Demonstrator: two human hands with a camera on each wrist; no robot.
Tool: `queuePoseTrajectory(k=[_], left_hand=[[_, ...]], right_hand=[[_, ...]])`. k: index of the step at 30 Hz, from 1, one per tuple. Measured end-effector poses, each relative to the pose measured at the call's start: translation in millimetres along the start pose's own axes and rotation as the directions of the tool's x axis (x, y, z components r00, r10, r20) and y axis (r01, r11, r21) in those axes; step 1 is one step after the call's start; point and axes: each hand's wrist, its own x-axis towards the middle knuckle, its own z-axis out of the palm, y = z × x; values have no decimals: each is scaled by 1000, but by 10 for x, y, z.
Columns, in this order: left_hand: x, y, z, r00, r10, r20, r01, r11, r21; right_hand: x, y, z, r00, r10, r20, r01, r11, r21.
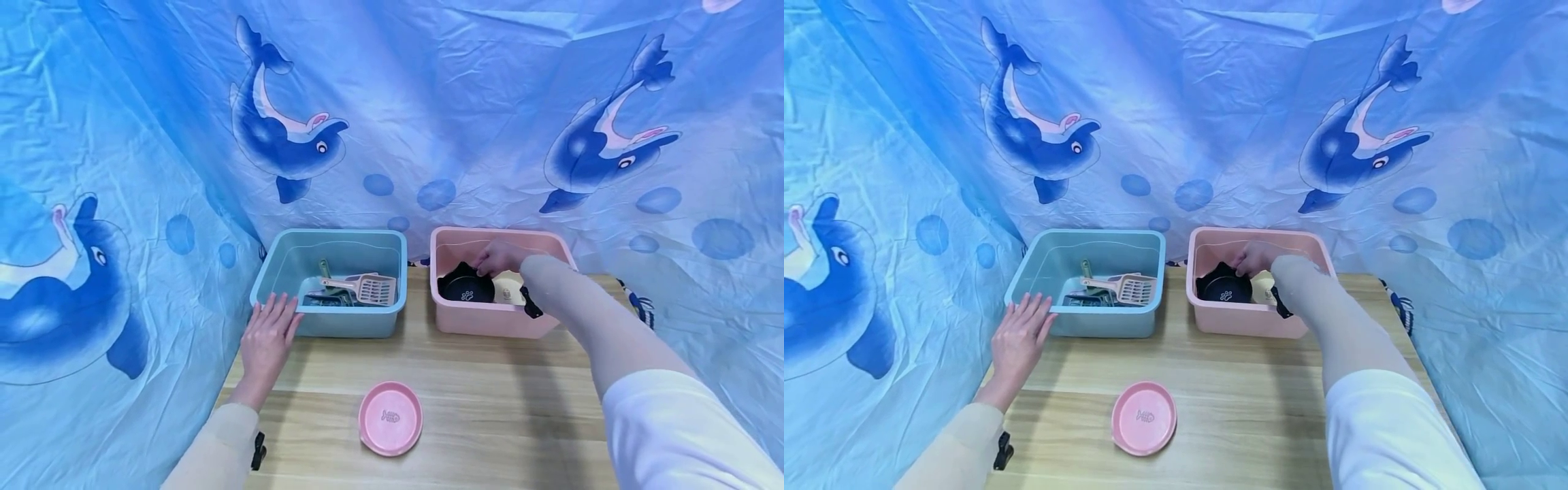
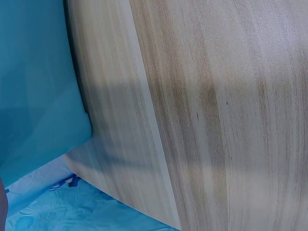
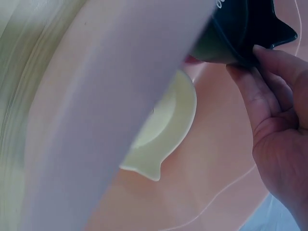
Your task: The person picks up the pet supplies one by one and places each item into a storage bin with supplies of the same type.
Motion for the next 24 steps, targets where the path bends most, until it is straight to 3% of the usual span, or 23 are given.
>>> queuePoseTrajectory(k=[4,8,13,18,21,24], left_hand=[[-1,15,22,1000,-2,-2,2,1000,-2],[13,5,30,1000,-8,-1,8,1000,-1],[34,-31,33,1000,1,-3,-1,1000,-11],[29,-59,51,1000,16,-25,-17,1000,-19],[27,-61,62,999,19,-29,-20,1000,-24],[27,-59,62,1000,11,-11,-11,999,-32]], right_hand=[[25,7,26,999,-34,31,35,999,-27],[7,79,-62,987,-107,121,102,994,49],[-228,-63,-238,985,-47,169,28,994,109],[-557,-252,-379,991,51,122,-68,988,135],[-758,-232,-458,999,9,44,-11,999,48],[-985,-185,-507,997,-76,-29,72,990,-123]])
